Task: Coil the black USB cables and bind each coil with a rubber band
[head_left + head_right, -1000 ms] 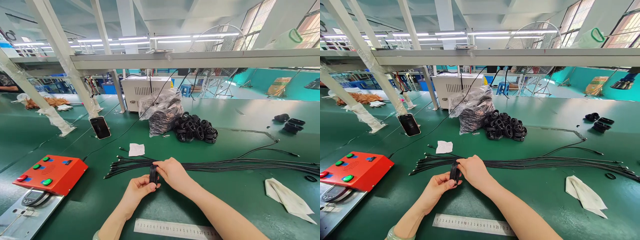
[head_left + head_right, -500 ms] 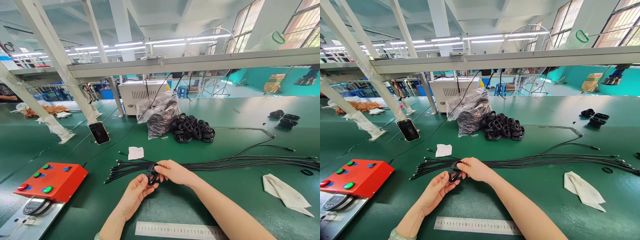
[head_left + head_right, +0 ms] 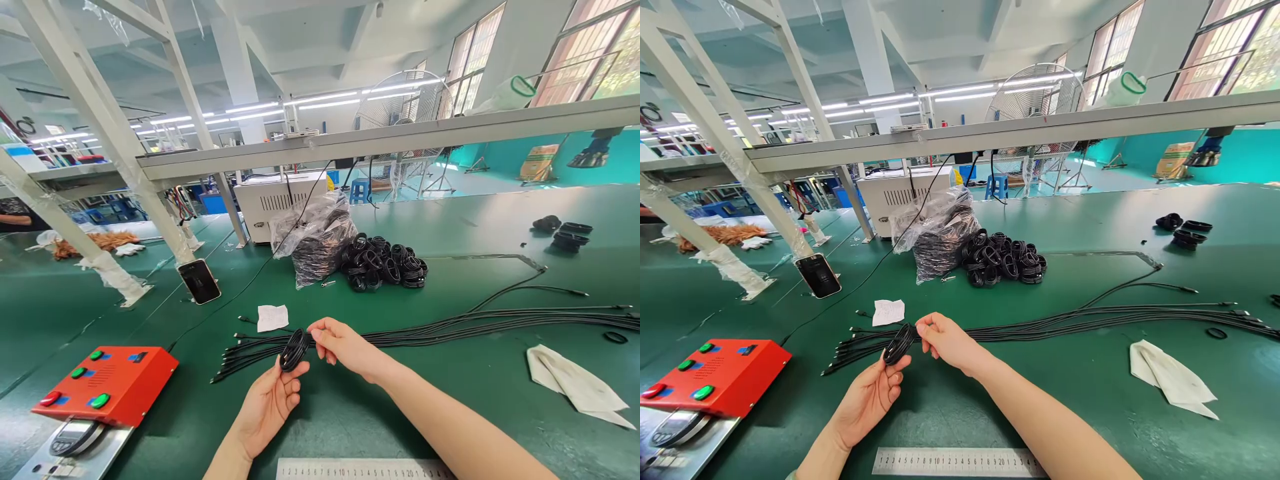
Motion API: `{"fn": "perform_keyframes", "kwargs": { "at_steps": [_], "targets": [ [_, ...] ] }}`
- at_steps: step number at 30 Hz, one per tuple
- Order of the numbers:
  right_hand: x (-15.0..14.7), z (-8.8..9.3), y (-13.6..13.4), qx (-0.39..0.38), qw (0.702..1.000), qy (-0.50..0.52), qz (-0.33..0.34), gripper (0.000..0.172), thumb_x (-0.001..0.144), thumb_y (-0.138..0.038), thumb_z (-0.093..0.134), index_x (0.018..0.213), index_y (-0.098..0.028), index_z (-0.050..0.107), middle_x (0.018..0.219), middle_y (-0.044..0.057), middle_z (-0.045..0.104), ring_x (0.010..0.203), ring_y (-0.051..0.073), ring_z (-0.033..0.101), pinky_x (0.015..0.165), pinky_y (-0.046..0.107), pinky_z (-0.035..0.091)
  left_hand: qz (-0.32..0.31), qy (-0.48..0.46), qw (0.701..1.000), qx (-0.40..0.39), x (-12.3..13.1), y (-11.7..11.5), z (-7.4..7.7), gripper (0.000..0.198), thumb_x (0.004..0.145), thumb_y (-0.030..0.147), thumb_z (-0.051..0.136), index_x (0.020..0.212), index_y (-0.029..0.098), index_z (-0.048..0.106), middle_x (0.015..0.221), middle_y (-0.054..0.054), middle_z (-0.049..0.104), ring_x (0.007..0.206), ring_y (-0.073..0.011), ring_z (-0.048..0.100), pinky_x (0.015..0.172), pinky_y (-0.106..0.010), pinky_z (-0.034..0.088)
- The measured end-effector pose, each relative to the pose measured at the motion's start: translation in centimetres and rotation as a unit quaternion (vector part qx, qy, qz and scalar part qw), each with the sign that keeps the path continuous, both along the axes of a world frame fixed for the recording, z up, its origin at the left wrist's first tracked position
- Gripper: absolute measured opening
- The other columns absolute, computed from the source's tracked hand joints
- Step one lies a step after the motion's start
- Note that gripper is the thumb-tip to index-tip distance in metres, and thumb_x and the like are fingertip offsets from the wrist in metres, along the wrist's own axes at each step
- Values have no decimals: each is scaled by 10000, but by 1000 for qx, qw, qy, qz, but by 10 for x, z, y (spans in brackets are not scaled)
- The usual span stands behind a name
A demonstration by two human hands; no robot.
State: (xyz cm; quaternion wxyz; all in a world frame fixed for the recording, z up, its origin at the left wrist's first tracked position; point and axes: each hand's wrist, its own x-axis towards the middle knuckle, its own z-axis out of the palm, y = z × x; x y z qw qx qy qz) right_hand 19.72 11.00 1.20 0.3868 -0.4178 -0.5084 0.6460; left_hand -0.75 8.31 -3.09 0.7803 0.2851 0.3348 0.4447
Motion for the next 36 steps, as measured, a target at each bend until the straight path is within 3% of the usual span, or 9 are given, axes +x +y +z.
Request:
{"fn": "perform_keyframes", "kwargs": {
  "at_steps": [6,10,13,17,21,26,30,33,36],
  "targets": [
    [-3,-4,-2,-59,996,52,30,360,779,-508,674,766,-180,526,620,-65,498,472,49,362,553,229,381,-27,11,1000,0,3,-4,1,158,852,298,657,909,161,713,839,-76,775,605,-111,668,576,-203,552],
    [-3,-2,-2,-85,992,80,48,440,708,-566,715,719,-181,502,605,-71,473,463,41,314,553,231,391,-42,33,999,2,6,-5,1,208,852,309,654,966,145,710,901,-118,772,657,-145,692,603,-234,552],
    [-4,-2,-3,-84,992,82,47,483,673,-594,731,682,-185,474,584,-77,467,460,39,309,555,225,383,-41,53,998,5,9,-3,1,258,847,319,659,1020,133,702,1011,-149,757,806,-204,720,689,-278,565],
    [-10,-7,-6,-69,995,64,43,497,677,-617,718,656,-185,472,551,-77,470,461,48,330,552,224,369,-16,79,996,29,15,-2,2,470,820,409,676,1239,212,595,1137,-129,717,1001,-260,689,806,-330,548],
    [-15,-12,-9,-47,996,34,62,450,702,-574,721,643,-173,525,537,-59,491,502,74,409,525,217,324,29,156,981,109,21,-7,4,876,663,275,830,1407,374,377,1142,-57,687,915,-224,705,814,-326,538],
    [-2,-3,-6,68,983,-95,144,331,726,-469,732,660,-172,601,604,-48,561,570,91,440,558,217,330,45,217,966,130,22,-8,5,717,657,316,817,1303,327,505,1119,-64,663,775,-198,711,714,-316,557],
    [3,5,-5,76,980,-133,127,328,747,-435,688,603,-173,551,571,-52,509,515,80,361,520,218,310,-36,238,962,129,21,-11,9,652,662,254,805,1265,252,559,937,-56,700,680,-171,686,631,-286,540],
    [1,2,-1,49,988,-135,62,334,811,-373,547,560,-196,415,513,-64,398,471,81,325,508,224,326,-108,207,961,147,19,-17,15,658,629,154,818,1246,222,600,1044,-100,713,864,-216,694,800,-332,533],
    [3,-2,8,64,982,-174,22,320,858,-335,421,581,-219,312,506,-82,301,452,85,267,508,227,333,-139,163,966,145,16,-19,18,829,620,130,828,1361,286,490,1155,-113,697,998,-256,680,921,-397,487]
  ]
}}
